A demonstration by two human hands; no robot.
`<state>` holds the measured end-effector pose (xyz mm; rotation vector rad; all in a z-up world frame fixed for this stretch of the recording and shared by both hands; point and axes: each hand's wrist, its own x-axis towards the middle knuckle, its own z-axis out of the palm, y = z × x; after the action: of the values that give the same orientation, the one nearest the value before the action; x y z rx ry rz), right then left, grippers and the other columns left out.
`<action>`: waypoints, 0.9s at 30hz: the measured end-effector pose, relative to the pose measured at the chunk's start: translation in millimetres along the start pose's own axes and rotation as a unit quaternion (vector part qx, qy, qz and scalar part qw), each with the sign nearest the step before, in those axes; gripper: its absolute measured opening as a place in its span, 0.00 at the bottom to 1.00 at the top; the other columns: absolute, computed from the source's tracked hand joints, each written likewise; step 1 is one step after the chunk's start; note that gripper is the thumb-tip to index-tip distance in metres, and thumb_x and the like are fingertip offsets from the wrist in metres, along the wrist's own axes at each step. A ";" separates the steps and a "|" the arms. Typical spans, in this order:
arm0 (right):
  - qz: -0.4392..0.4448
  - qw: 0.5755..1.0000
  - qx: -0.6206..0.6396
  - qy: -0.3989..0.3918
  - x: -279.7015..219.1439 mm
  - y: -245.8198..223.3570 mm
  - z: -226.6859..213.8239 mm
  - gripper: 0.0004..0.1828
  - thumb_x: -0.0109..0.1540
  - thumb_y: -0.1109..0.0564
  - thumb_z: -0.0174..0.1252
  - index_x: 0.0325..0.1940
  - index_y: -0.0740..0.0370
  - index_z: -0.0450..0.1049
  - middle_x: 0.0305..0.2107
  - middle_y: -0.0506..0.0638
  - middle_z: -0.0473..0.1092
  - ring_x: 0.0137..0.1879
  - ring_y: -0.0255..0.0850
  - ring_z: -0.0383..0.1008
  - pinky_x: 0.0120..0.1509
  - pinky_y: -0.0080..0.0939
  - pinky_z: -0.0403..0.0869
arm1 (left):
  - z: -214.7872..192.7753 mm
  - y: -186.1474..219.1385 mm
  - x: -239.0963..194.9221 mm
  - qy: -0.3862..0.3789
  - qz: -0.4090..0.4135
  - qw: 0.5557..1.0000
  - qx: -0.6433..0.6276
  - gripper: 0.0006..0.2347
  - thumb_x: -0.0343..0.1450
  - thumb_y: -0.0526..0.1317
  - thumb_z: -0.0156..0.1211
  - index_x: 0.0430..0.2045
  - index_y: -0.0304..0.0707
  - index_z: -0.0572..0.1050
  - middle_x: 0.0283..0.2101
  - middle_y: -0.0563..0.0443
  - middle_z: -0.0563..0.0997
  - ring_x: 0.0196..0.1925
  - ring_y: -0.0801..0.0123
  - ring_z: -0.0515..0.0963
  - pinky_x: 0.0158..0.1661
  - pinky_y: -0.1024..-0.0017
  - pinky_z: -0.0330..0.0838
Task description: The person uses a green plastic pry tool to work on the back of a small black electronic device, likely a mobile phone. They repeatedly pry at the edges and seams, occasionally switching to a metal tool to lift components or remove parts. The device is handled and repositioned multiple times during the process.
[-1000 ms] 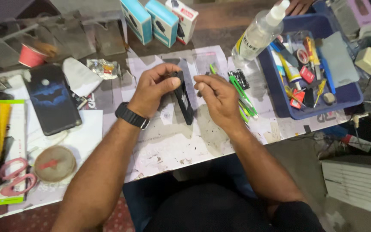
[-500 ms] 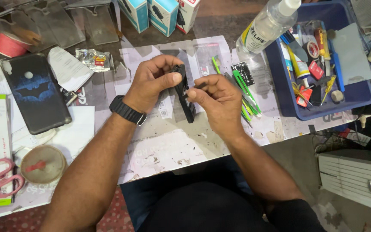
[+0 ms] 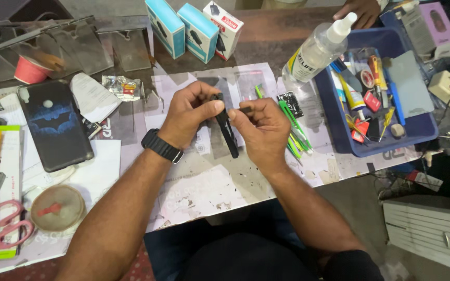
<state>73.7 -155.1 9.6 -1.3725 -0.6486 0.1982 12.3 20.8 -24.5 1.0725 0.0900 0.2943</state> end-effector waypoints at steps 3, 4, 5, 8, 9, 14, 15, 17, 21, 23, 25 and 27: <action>-0.077 0.991 -0.112 0.009 -1.6 -5.0 3.2 0.10 0.63 0.68 0.68 0.44 0.68 0.73 0.34 0.51 0.77 0.39 0.31 0.77 0.45 0.31 0.77 | 1.7 -2.8 0.1 0.022 0.002 1.000 0.009 0.11 0.69 0.38 0.70 0.39 0.31 0.76 0.33 0.53 0.80 0.32 0.78 0.77 0.34 0.77 0.73; -0.113 0.980 -0.163 0.013 -1.5 -7.5 4.4 0.10 0.63 0.68 0.68 0.42 0.68 0.73 0.34 0.51 0.78 0.39 0.31 0.78 0.45 0.31 0.78 | 2.6 -3.1 0.4 0.030 0.001 0.999 0.011 0.11 0.69 0.37 0.70 0.38 0.31 0.76 0.33 0.53 0.80 0.31 0.78 0.77 0.33 0.77 0.73; -0.133 0.973 -0.186 0.017 -1.4 -9.9 5.4 0.10 0.62 0.68 0.69 0.42 0.68 0.73 0.34 0.51 0.77 0.38 0.31 0.77 0.44 0.31 0.77 | 3.4 -3.3 1.1 0.036 0.004 0.999 0.017 0.11 0.69 0.37 0.70 0.38 0.31 0.76 0.32 0.53 0.80 0.30 0.78 0.77 0.32 0.77 0.73; -0.152 0.963 -0.221 0.023 -3.1 -13.9 8.1 0.09 0.62 0.68 0.69 0.41 0.68 0.74 0.33 0.51 0.77 0.37 0.31 0.77 0.43 0.31 0.77 | 6.2 -6.4 -0.7 0.055 0.012 0.998 0.028 0.10 0.69 0.37 0.70 0.36 0.32 0.76 0.30 0.53 0.80 0.28 0.78 0.76 0.31 0.78 0.72; -0.138 0.967 -0.211 0.022 -1.7 -14.2 9.7 0.09 0.62 0.68 0.68 0.41 0.68 0.74 0.33 0.51 0.77 0.37 0.31 0.78 0.43 0.31 0.77 | 6.7 -6.3 -0.6 0.059 0.021 0.998 0.030 0.10 0.69 0.37 0.70 0.36 0.32 0.76 0.30 0.54 0.80 0.28 0.78 0.76 0.31 0.78 0.72; -0.001 0.996 -0.084 0.016 4.9 -12.5 11.2 0.08 0.63 0.67 0.67 0.41 0.68 0.73 0.31 0.49 0.77 0.35 0.28 0.76 0.39 0.28 0.75 | 8.6 -5.5 -1.1 0.078 0.018 0.996 0.038 0.09 0.68 0.37 0.70 0.34 0.32 0.76 0.29 0.54 0.80 0.27 0.79 0.76 0.29 0.79 0.71; 0.000 0.997 -0.077 0.010 5.1 -12.6 10.0 0.08 0.63 0.67 0.66 0.41 0.68 0.73 0.31 0.49 0.77 0.35 0.28 0.76 0.39 0.28 0.74 | 9.5 -5.8 -1.6 0.082 0.017 0.996 0.041 0.09 0.68 0.37 0.70 0.34 0.32 0.76 0.29 0.54 0.79 0.26 0.79 0.75 0.28 0.79 0.71; 0.004 0.997 -0.073 0.000 5.6 -14.3 8.8 0.07 0.63 0.67 0.66 0.42 0.69 0.73 0.31 0.49 0.77 0.35 0.28 0.75 0.39 0.28 0.74 | 10.2 -4.5 -2.3 0.087 0.015 0.995 0.046 0.10 0.68 0.37 0.71 0.33 0.32 0.76 0.28 0.55 0.78 0.25 0.79 0.75 0.27 0.79 0.71; 0.021 0.994 -0.108 -0.007 10.4 -22.4 8.9 0.08 0.62 0.66 0.67 0.40 0.69 0.74 0.29 0.48 0.76 0.34 0.28 0.75 0.38 0.27 0.74 | 10.8 -1.3 -1.6 0.091 0.012 0.994 0.051 0.10 0.67 0.38 0.71 0.32 0.33 0.76 0.27 0.55 0.79 0.24 0.79 0.75 0.26 0.80 0.70; 0.043 0.992 -0.122 -0.007 8.8 -26.5 9.4 0.07 0.62 0.65 0.67 0.39 0.69 0.74 0.28 0.48 0.76 0.32 0.27 0.74 0.36 0.27 0.73 | 11.3 -3.2 -4.9 0.091 0.007 0.994 0.054 0.10 0.67 0.38 0.71 0.32 0.33 0.76 0.27 0.55 0.79 0.24 0.79 0.75 0.26 0.80 0.69; 0.068 0.990 -0.122 -0.009 12.7 -30.9 10.1 0.07 0.62 0.65 0.67 0.38 0.70 0.75 0.27 0.48 0.76 0.31 0.27 0.73 0.33 0.27 0.71 | 10.7 -3.1 -3.9 0.090 0.003 0.994 0.058 0.10 0.67 0.39 0.71 0.32 0.34 0.76 0.27 0.56 0.79 0.24 0.79 0.76 0.25 0.80 0.69; 0.046 0.983 -0.179 -0.024 18.0 -34.9 9.4 0.07 0.61 0.65 0.68 0.38 0.69 0.75 0.26 0.48 0.77 0.31 0.26 0.73 0.33 0.27 0.71 | 10.4 -3.6 -2.7 0.087 0.004 0.995 0.056 0.10 0.67 0.39 0.71 0.32 0.34 0.76 0.28 0.56 0.79 0.25 0.80 0.75 0.26 0.80 0.70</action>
<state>75.1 -145.7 48.8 -1.7493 -0.6837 0.1944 12.6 9.6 -22.8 1.1578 0.2603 0.3935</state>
